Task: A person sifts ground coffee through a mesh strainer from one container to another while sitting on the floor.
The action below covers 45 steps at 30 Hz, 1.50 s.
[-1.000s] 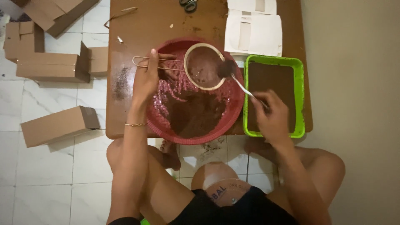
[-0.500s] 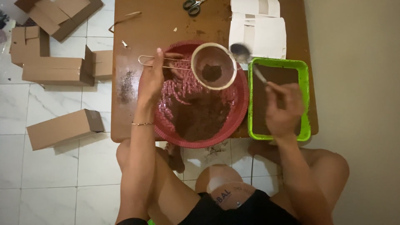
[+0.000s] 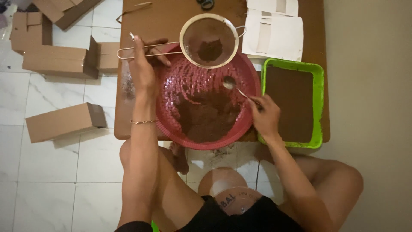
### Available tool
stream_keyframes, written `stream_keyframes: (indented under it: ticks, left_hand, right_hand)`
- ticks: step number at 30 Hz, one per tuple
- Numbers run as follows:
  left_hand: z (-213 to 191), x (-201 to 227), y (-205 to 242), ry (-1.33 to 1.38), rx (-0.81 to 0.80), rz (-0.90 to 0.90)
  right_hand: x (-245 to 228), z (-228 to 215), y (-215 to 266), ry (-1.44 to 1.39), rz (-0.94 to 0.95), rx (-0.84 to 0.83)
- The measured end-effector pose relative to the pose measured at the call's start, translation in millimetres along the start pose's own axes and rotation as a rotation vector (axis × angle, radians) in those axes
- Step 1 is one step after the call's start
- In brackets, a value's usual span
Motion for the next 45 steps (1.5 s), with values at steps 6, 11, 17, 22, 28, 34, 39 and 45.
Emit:
stream_keyframes:
  ticks: [6,11,17,22,28,34,39,45]
  left_hand:
    - [-8,10,-6,0.077,-0.002,0.151]
    - [-15,9,-13,0.029,0.000,0.172]
    - [-21,16,-14,0.028,0.020,0.123]
    - [-20,19,-13,0.029,0.019,0.129]
    - [-21,9,-21,-0.041,-0.045,0.196]
    - [-6,0,-22,0.045,-0.149,0.128]
    - [-4,-4,-21,0.097,-0.172,0.079]
    - [-7,9,-12,-0.048,-0.113,0.070]
  right_hand:
    - [-19,80,-64,0.247,-0.221,-0.102]
    - [1,145,-80,0.136,-0.206,-0.312]
    - [-5,121,-24,0.388,-0.650,-0.536]
    - [-39,57,11,0.346,-0.563,-0.778]
    - [-45,82,-35,0.296,-0.578,-0.337]
    - [-27,154,-67,0.221,-0.303,-0.324]
    - [-64,122,-14,0.198,-0.629,-0.526]
    - [-48,67,10,0.197,-0.509,-0.688]
Point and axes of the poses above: each hand's wrist, its own y-axis away from the middle knuckle, its own z-axis out of the palm, x = y × z, the point moved 7 cm from there along -y, towards the middle knuckle, and after that the axes turned 3 degrees about y, right-handed, at the moved point
